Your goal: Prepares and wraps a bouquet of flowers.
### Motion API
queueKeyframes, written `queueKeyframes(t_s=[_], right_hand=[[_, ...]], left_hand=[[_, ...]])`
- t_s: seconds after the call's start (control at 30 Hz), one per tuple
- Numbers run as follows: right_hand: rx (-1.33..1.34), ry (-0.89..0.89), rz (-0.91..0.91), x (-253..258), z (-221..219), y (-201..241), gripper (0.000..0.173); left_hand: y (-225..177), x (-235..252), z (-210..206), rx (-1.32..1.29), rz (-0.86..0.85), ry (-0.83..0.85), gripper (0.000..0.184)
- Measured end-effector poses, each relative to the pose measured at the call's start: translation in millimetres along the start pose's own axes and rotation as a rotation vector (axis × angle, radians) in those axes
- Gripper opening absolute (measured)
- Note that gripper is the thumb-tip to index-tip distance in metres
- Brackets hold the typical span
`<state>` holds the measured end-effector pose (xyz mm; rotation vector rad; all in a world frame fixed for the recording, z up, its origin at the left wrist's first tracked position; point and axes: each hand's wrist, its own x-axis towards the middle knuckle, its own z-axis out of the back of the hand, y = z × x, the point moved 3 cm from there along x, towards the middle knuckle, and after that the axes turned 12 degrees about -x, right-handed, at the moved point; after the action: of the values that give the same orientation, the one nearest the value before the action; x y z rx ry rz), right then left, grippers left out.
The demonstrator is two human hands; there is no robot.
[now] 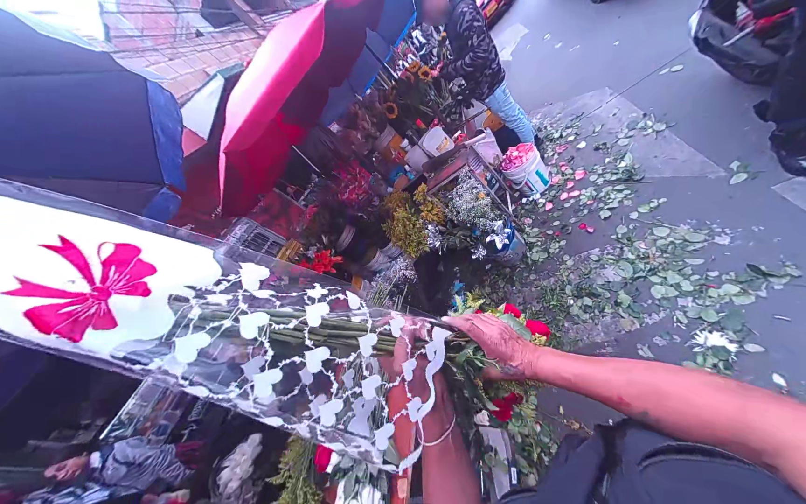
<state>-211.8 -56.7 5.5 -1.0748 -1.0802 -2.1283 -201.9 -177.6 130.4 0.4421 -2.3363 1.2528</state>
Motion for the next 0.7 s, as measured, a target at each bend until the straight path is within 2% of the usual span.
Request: queueKeyframes(t_s=[0.07, 0.13, 0.23, 0.33, 0.43, 0.53, 0.6, 0.63, 0.7], right_hand=[[-0.024, -0.063, 0.006, 0, 4, -5, 0.100], [0.001, -0.050, 0.009, 4, 4, -8, 0.101], [-0.007, 0.041, 0.031, 14, 12, -6, 0.105], [-0.013, 0.062, 0.020, 21, 17, 0, 0.116], [-0.027, -0.063, 0.058, 18, 15, -1, 0.100], [-0.038, -0.156, 0.037, 15, 22, -13, 0.090], [-0.042, -0.188, 0.011, 16, 26, -21, 0.090], [-0.051, -0.194, -0.004, 16, 29, -26, 0.091], [-0.064, -0.194, -0.042, 17, 40, -34, 0.094]], left_hand=[[9, 5, -2, 0.115, -0.091, 0.076, 0.029], [11, 11, 5, 0.200, -0.152, 0.172, 0.030], [-3, 18, -4, 0.111, -0.018, 0.264, 0.022], [-12, 22, -15, -0.024, 0.060, 0.264, 0.028], [-8, 22, -14, -0.117, 0.103, 0.232, 0.014], [6, 22, -20, -0.022, 0.044, 0.171, 0.011], [6, 21, -19, 0.155, -0.016, 0.204, 0.032], [8, 22, -11, 0.190, -0.015, 0.241, 0.036], [21, 26, 0, 0.115, 0.080, 0.208, 0.015]])
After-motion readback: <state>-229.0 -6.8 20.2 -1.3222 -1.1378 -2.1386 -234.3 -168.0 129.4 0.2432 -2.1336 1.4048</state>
